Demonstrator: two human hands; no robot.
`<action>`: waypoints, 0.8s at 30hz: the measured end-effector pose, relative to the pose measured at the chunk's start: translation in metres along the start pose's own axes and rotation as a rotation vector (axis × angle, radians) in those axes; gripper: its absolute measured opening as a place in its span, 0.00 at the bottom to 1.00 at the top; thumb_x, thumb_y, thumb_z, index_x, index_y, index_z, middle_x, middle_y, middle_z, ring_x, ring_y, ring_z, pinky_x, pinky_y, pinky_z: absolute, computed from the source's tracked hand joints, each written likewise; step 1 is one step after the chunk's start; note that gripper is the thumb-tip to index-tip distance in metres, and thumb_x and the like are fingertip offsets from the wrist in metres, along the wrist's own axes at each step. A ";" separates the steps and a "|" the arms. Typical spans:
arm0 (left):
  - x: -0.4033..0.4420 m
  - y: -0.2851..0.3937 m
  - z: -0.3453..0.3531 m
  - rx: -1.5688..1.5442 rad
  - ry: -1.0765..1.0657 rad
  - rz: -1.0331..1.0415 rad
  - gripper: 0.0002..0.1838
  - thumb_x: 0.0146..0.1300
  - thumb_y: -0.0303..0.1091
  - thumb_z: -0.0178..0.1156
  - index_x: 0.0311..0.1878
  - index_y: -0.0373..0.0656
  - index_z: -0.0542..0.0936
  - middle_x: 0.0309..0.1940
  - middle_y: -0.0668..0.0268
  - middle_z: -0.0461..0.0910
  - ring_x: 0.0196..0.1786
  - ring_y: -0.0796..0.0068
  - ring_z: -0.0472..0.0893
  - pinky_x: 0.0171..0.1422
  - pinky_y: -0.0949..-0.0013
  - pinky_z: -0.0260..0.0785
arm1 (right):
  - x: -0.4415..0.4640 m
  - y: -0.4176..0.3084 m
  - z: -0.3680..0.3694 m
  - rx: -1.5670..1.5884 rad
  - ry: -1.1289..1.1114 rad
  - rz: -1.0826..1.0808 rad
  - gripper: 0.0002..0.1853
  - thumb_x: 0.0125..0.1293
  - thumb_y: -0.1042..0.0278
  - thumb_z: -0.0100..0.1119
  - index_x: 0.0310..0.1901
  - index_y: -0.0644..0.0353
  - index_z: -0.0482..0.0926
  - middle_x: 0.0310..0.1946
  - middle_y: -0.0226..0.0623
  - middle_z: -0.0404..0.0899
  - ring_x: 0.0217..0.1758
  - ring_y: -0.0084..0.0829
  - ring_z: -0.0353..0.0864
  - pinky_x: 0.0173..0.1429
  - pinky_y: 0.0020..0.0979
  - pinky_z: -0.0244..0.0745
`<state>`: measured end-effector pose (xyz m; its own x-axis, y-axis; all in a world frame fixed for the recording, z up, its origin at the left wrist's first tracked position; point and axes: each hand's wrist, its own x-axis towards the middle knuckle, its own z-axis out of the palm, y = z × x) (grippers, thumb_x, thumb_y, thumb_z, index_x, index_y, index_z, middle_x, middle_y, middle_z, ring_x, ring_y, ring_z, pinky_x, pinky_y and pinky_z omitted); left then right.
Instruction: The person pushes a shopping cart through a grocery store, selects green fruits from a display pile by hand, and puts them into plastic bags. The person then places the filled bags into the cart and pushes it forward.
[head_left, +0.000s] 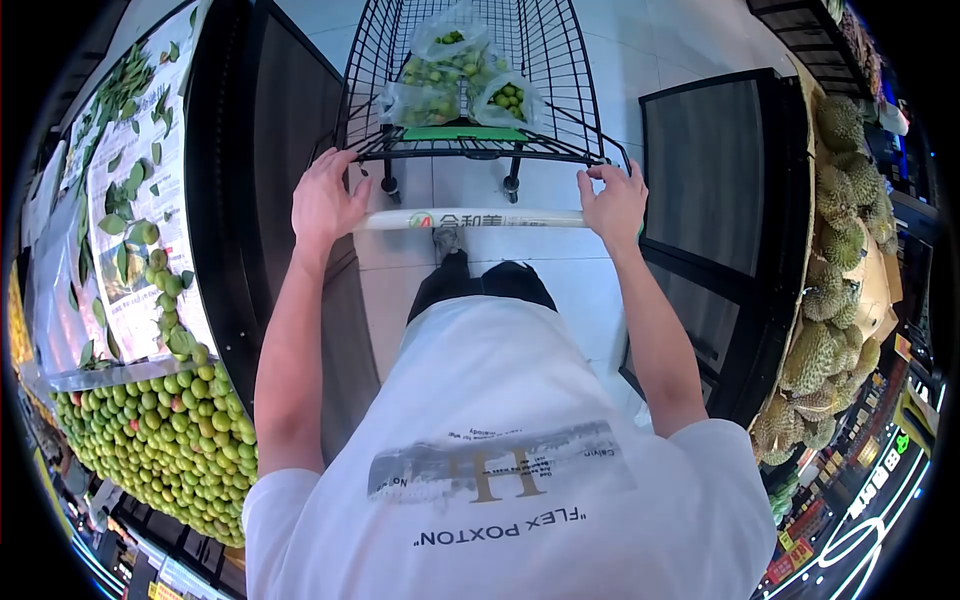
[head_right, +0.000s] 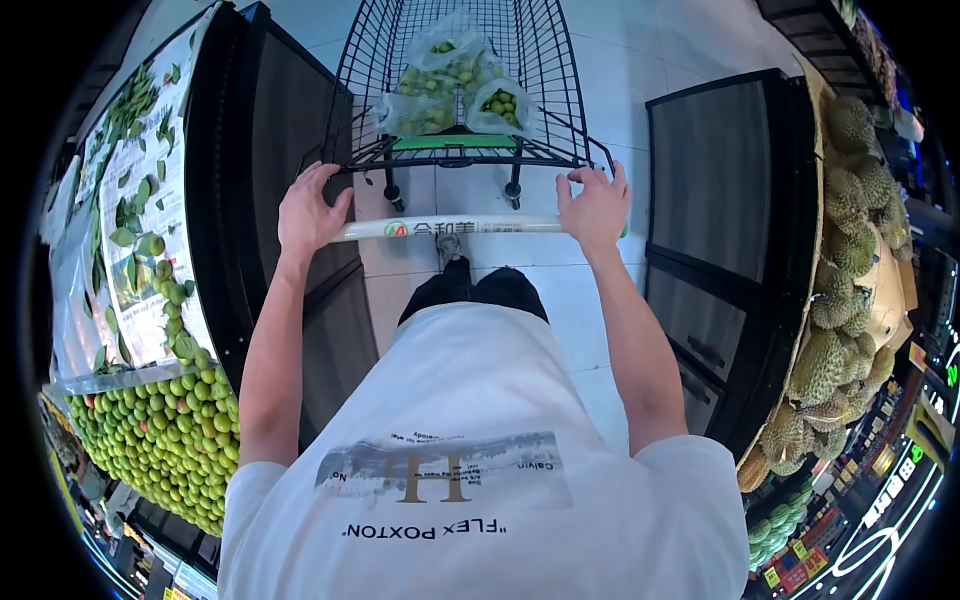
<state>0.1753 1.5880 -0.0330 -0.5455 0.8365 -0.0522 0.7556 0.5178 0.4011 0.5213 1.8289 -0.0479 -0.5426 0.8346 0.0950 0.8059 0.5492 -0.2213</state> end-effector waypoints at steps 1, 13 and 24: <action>0.008 -0.004 0.001 0.002 0.007 -0.002 0.22 0.59 0.41 0.69 0.56 0.44 0.84 0.61 0.53 0.82 0.67 0.54 0.78 0.70 0.57 0.72 | 0.010 -0.002 0.004 -0.007 -0.013 0.006 0.13 0.66 0.52 0.66 0.39 0.52 0.88 0.45 0.37 0.88 0.73 0.58 0.68 0.74 0.54 0.59; 0.105 -0.015 -0.002 -0.003 0.049 -0.069 0.23 0.59 0.43 0.68 0.56 0.42 0.84 0.59 0.57 0.83 0.67 0.57 0.78 0.71 0.58 0.71 | 0.146 -0.011 0.028 -0.040 -0.020 -0.066 0.13 0.66 0.51 0.66 0.40 0.50 0.89 0.46 0.38 0.89 0.72 0.56 0.70 0.72 0.52 0.63; 0.210 -0.032 -0.017 -0.022 0.109 -0.169 0.21 0.57 0.39 0.70 0.54 0.42 0.84 0.58 0.56 0.84 0.65 0.56 0.80 0.69 0.58 0.72 | 0.284 -0.039 0.050 -0.013 -0.012 -0.183 0.13 0.66 0.51 0.65 0.39 0.51 0.88 0.43 0.40 0.88 0.71 0.58 0.69 0.72 0.55 0.61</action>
<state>0.0306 1.7441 -0.0408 -0.7008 0.7130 -0.0216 0.6427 0.6442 0.4147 0.3234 2.0426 -0.0611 -0.6833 0.7200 0.1210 0.6963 0.6925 -0.1886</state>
